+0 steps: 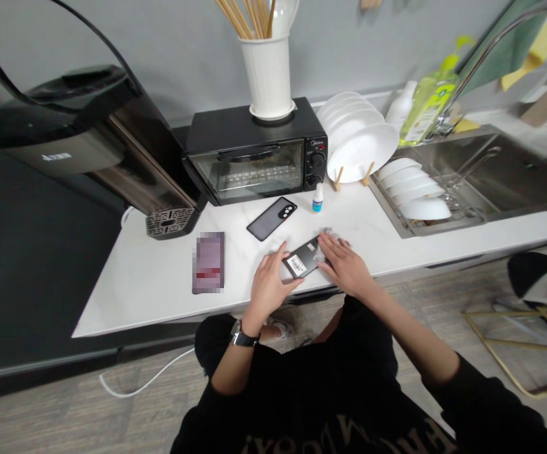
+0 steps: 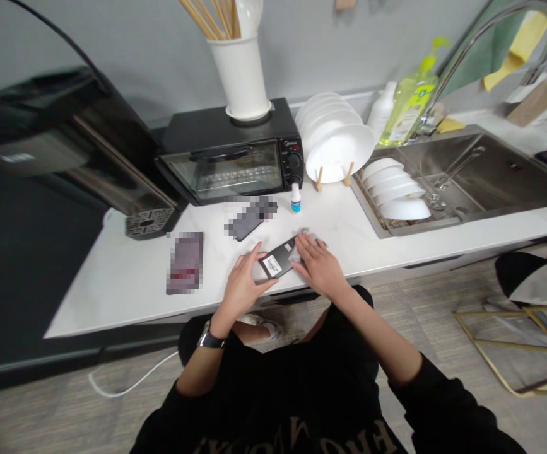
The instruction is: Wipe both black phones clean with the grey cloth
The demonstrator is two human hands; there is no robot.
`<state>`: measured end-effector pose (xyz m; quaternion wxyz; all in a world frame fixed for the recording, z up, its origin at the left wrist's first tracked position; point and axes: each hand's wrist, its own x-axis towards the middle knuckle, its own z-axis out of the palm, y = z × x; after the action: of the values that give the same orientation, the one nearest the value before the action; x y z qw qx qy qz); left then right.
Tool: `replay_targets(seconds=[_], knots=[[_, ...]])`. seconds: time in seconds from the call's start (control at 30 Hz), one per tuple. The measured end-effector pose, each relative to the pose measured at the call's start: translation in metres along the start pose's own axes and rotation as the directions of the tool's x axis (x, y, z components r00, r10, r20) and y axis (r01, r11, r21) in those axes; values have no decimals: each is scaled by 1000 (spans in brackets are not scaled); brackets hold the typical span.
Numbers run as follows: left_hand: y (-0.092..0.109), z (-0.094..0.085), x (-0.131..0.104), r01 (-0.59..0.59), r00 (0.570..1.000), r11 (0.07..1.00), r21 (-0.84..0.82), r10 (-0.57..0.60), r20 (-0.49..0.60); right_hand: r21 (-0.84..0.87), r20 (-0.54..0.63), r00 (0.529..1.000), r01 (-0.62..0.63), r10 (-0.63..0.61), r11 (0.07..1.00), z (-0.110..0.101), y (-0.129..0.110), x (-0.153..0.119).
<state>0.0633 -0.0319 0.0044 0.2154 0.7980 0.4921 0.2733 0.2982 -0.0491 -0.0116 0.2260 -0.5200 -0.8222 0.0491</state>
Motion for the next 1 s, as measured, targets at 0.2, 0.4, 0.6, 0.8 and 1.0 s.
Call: replay_targets(seconds=[0.2, 0.4, 0.6, 0.8, 1.0], knots=[[-2, 1, 0, -5, 1000, 1000, 0, 5, 14, 131, 111, 957, 252, -266, 959, 4, -7, 12], [-1, 1, -1, -12, 1000, 1000, 2, 12, 9, 46, 56, 984, 165, -168, 985, 4, 0, 12], [-1, 1, -1, 2, 1000, 1000, 4, -2, -5, 50, 8, 994, 110, -110, 993, 7, -7, 9], [-2, 1, 0, -2, 1000, 1000, -9, 2, -6, 30, 3, 1000, 24, -24, 999, 4, -5, 9], [-3, 0, 0, -16, 1000, 1000, 5, 16, 3, 55, 56, 992, 114, -117, 992, 5, -4, 4]])
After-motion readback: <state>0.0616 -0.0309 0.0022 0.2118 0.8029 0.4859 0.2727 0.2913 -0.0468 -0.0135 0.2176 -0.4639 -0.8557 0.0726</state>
